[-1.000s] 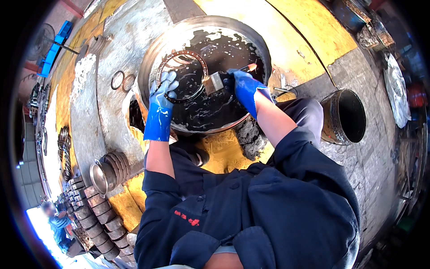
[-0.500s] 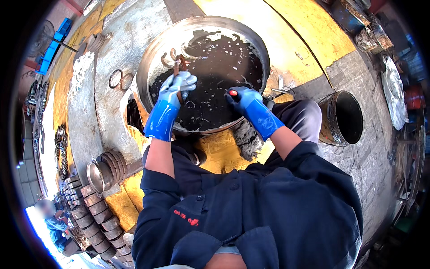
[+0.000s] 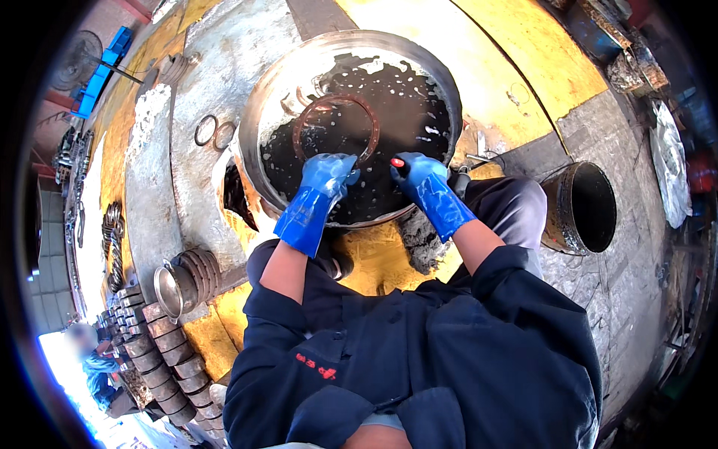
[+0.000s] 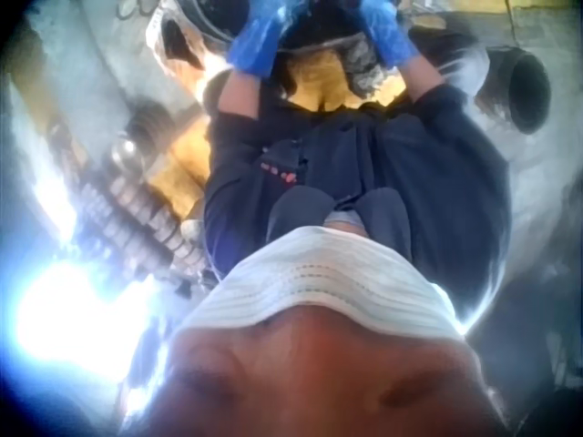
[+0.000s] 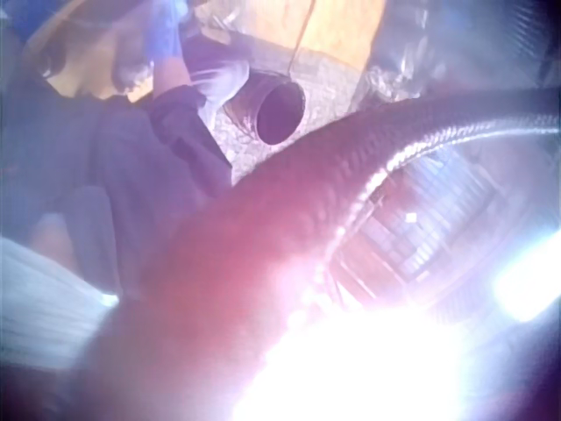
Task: The person cleans several metal rings in a tub of dark liquid using a brush, scrubbing each ring thoroughly by hand while wearing blue gloves.
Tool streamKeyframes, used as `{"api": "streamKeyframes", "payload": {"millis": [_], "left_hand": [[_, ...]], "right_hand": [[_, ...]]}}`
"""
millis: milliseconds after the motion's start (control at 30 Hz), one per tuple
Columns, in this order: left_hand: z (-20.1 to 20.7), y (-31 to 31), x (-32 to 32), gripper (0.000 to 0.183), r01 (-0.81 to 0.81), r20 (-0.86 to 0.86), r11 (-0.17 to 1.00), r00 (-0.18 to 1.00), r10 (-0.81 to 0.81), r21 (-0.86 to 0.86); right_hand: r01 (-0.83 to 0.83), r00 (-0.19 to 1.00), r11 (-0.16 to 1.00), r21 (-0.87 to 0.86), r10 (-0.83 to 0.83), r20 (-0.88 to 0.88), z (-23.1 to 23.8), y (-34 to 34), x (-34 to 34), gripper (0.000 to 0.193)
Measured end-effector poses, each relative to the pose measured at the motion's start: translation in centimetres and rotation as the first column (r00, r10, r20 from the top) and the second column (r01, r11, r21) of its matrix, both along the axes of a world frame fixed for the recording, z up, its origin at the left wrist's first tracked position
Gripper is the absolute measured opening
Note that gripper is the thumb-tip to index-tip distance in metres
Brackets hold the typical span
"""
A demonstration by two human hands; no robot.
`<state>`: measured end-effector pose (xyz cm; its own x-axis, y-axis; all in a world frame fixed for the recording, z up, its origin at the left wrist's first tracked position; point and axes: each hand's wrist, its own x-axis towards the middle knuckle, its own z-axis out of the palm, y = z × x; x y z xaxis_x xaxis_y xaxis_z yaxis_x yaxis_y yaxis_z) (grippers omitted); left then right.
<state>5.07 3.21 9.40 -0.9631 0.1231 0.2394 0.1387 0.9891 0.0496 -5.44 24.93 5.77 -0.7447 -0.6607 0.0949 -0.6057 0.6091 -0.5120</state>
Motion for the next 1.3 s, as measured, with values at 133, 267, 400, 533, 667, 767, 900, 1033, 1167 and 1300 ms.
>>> {"api": "streamKeyframes", "payload": {"millis": [133,267,400,533,667,767,900,1033,1167,1300], "left_hand": [[0.6,0.1,0.4,0.013,-0.173,0.268,0.954,0.958,0.105,0.245],[0.9,-0.5,1.1,0.014,-0.118,0.190,0.987,0.977,0.096,0.106],[2.1,-1.2,1.3,0.010,-0.179,0.116,0.984,0.977,0.178,0.002],[6.2,-6.9,-0.1,0.015,-0.351,0.167,0.909,0.905,0.391,-0.224],[9.2,-19.6,-1.6,0.037,-0.528,-0.248,0.846,0.831,0.497,-0.076],[9.1,-26.0,-2.4,0.029,-0.475,-0.350,0.807,0.732,0.584,0.352],[3.8,-18.1,-7.6,0.017,-0.446,-0.200,0.861,0.846,0.494,0.244],[-0.4,-12.9,-10.5,0.021,-0.477,0.075,0.695,0.848,0.524,0.538],[-1.1,-11.5,-14.1,0.029,-0.690,0.261,0.517,0.694,0.671,0.506],[1.5,-9.9,-18.1,0.033,-0.698,0.371,0.699,0.697,0.614,0.156]], "right_hand": [[-0.009,1.000,1.000,0.012,0.009,0.018,0.8,-0.4,0.2,0.024],[0.005,0.999,0.997,0.072,-0.009,0.054,0.9,-0.8,0.3,0.024],[0.050,0.997,0.999,-0.018,-0.051,-0.049,-0.4,-0.1,0.2,0.024],[0.052,0.998,0.999,-0.001,-0.052,-0.030,-0.5,0.1,0.1,0.023],[0.074,0.995,0.997,-0.031,-0.076,-0.063,0.1,0.0,0.6,0.022],[0.028,0.998,0.998,-0.059,-0.031,-0.058,0.1,-1.3,1.0,0.021],[0.080,0.993,0.994,-0.074,-0.086,-0.081,-1.2,0.5,0.3,0.017],[0.028,0.995,0.994,-0.102,-0.038,-0.095,-0.4,0.3,0.5,0.017],[-0.009,1.000,0.989,-0.145,0.005,-0.028,0.1,0.1,1.0,0.021],[-0.015,0.997,0.999,-0.037,0.018,0.072,1.4,0.5,1.1,0.027]]}}
